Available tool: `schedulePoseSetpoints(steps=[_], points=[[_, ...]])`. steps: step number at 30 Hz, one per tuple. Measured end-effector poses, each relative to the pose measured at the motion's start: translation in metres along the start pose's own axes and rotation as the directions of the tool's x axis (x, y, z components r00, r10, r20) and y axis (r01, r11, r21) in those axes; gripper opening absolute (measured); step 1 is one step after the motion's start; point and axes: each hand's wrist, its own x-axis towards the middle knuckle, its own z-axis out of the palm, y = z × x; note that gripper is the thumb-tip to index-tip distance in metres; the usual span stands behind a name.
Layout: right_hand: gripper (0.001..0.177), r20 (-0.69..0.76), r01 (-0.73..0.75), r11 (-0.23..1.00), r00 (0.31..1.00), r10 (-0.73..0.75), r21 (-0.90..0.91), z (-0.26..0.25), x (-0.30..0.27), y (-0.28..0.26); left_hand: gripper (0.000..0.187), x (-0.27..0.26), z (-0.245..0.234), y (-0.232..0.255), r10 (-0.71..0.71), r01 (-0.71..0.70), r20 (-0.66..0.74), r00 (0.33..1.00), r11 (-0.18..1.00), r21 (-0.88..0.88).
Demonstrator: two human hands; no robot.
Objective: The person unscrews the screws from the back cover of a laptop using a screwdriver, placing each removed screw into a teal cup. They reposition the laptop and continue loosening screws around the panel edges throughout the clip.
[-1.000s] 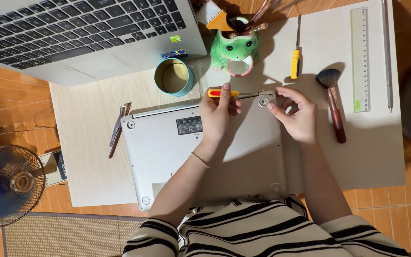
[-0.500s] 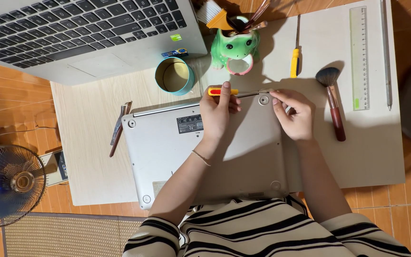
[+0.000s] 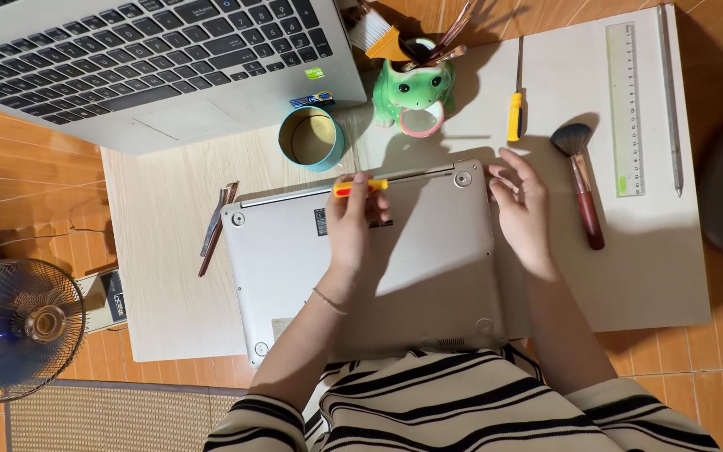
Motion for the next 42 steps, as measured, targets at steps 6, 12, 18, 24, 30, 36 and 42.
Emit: schedulePoseSetpoints(steps=[6,12,18,24,30,36,42], points=[[0.052,0.105,-0.319,0.928,0.947,0.304,0.194,-0.005,0.017,0.011,0.018,-0.007,-0.043,-0.019,0.104,-0.079,0.149,0.983,0.983,-0.167],[0.040,0.258,-0.460,0.845,0.881,0.397,0.273,-0.013,0.029,-0.016,0.012,-0.016,-0.041,-0.017,0.152,-0.103,0.335,0.930,0.982,-0.161],[0.035,0.270,-0.425,0.726,0.905,0.329,0.541,-0.011,0.014,-0.017,0.012,-0.020,-0.037,-0.011,0.155,-0.036,0.425,0.892,0.960,-0.276],[0.034,0.318,-0.478,0.610,0.878,0.359,0.632,-0.012,0.007,0.006,0.012,-0.017,-0.041,-0.015,0.126,-0.031,0.416,0.900,0.973,-0.228],[0.043,0.279,-0.403,0.773,0.912,0.299,0.489,0.008,0.001,-0.010,0.021,-0.018,-0.024,0.000,-0.061,0.078,0.379,0.923,0.997,-0.029],[0.057,0.192,-0.320,0.861,0.945,0.263,0.395,0.015,0.001,-0.019,0.011,0.001,0.043,0.072,0.124,-0.535,0.563,0.817,0.530,0.658],[0.072,0.177,-0.227,0.918,0.968,0.177,0.325,0.014,0.000,-0.017,0.013,0.023,0.080,0.079,0.148,-0.681,0.668,0.730,0.247,0.689]])
